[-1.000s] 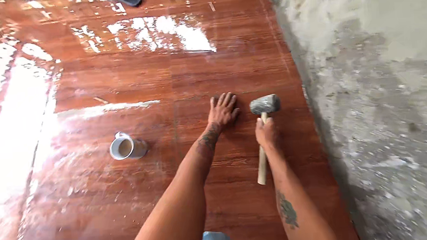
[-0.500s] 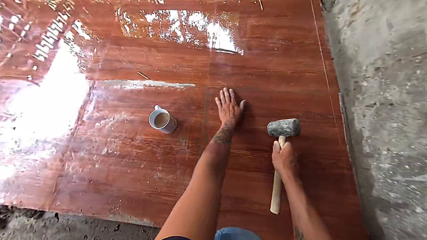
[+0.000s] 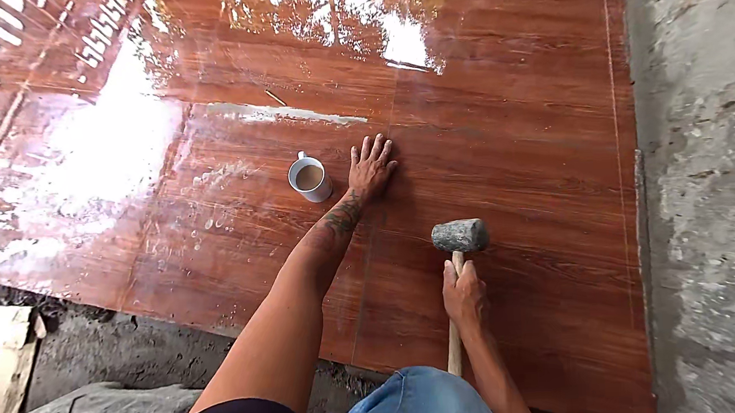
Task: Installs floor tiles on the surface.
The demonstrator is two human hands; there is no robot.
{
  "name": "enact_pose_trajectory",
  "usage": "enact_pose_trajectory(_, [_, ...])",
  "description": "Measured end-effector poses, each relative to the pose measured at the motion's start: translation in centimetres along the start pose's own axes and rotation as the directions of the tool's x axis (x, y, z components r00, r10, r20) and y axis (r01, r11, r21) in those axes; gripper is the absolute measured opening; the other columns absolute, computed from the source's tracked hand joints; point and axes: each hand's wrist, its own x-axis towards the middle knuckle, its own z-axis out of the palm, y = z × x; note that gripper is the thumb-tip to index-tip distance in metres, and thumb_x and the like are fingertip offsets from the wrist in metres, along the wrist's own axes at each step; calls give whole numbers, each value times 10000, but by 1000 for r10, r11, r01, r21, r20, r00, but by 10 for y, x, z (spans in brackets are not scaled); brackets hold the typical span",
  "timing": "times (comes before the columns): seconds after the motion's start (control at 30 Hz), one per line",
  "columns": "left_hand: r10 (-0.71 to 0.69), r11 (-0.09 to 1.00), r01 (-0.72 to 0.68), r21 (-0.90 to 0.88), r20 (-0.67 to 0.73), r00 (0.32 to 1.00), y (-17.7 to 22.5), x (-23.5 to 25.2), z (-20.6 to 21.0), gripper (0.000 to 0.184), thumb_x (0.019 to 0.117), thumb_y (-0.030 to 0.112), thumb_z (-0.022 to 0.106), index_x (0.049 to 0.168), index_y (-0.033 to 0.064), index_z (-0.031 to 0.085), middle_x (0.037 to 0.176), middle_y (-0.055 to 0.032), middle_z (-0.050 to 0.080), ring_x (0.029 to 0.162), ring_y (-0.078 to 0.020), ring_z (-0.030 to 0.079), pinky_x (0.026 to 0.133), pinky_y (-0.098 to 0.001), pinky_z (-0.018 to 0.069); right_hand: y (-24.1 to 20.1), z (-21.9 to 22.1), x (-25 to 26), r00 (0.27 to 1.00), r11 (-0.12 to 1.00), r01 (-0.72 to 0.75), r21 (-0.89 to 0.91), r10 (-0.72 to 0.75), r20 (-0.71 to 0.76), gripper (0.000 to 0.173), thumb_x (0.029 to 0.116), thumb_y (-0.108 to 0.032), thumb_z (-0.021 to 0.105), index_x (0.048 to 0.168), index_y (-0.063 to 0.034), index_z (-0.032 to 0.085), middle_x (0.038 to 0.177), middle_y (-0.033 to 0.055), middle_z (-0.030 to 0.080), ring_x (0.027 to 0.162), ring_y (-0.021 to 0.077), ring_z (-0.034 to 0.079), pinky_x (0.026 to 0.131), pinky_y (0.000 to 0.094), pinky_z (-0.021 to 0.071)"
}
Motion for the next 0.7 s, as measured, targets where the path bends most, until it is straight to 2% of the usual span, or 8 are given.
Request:
enact_pose_trajectory(0.13, [-15,1000,15,-8,23,1000,8,-29,1,576,1106,446,269,1613,181,332,1713,-40,221,1580,-324,175,1228,-628,182,-18,13,-14,1000,998,4,-58,-4,5,483,1090,-404,465,1329,4,562,961,211,719,916,389,729,789,550,576])
enact_pose_trajectory(0.3, [104,994,-104,-14,-23,994,9,-120,5,547,1111,382,311,1583,116,389,1690,-86,276,1566,-330,222,1239,-585,220,-14,8,-10,1000,998,2,-62,-1,28,488,1087,-423,467,1313,-4,573,977,211,718,933,382,727,800,553,573])
enact_pose_trajectory(0.37, [73,997,-73,-1,5,997,19,-152,9,568,1108,381,296,1589,87,366,1697,-84,260,1571,-302,215,1249,-556,212,-13,7,-9,999,998,12,-66,-10,33,486,1088,-417,469,1316,-2,575,981,210,719,936,382,727,803,554,574])
enact_pose_trajectory(0.43, [-36,999,36,3,65,997,40,-174,6,601,1094,393,303,1576,40,371,1694,-123,252,1575,-312,201,1249,-573,188,-13,7,-10,999,997,18,-80,-15,41,479,1090,-417,459,1317,-10,573,974,205,720,934,379,730,796,545,578])
enact_pose_trajectory(0.5, [-176,984,178,-16,99,979,65,-175,-1,654,1062,442,364,1528,-12,426,1686,-194,232,1579,-349,168,1250,-607,137,-15,6,-10,999,996,12,-86,-7,54,484,1092,-420,455,1328,-11,563,976,207,720,938,378,729,802,544,576])
enact_pose_trajectory(0.57, [-241,967,244,-68,47,969,82,-160,-2,698,1023,509,438,1443,-44,501,1668,-247,233,1573,-383,164,1251,-605,132,-15,4,-10,998,997,-1,-82,6,61,481,1093,-422,451,1330,-19,561,983,204,720,947,377,728,805,546,577])
enact_pose_trajectory(0.63, [-185,975,180,-133,-29,982,86,-137,7,736,1035,525,439,1527,-20,400,1662,-244,253,1563,-385,203,1250,-580,173,-14,4,-10,998,998,4,-58,0,55,485,1092,-416,453,1329,-8,566,980,211,718,948,386,725,810,556,572])
enact_pose_trajectory(0.7, [-67,988,56,-147,-65,996,84,-114,20,739,1059,519,388,1597,21,290,1671,-233,237,1563,-377,210,1256,-568,179,-11,8,-12,999,999,24,-34,-23,22,486,1089,-417,454,1290,6,583,945,211,715,922,392,723,793,562,570])
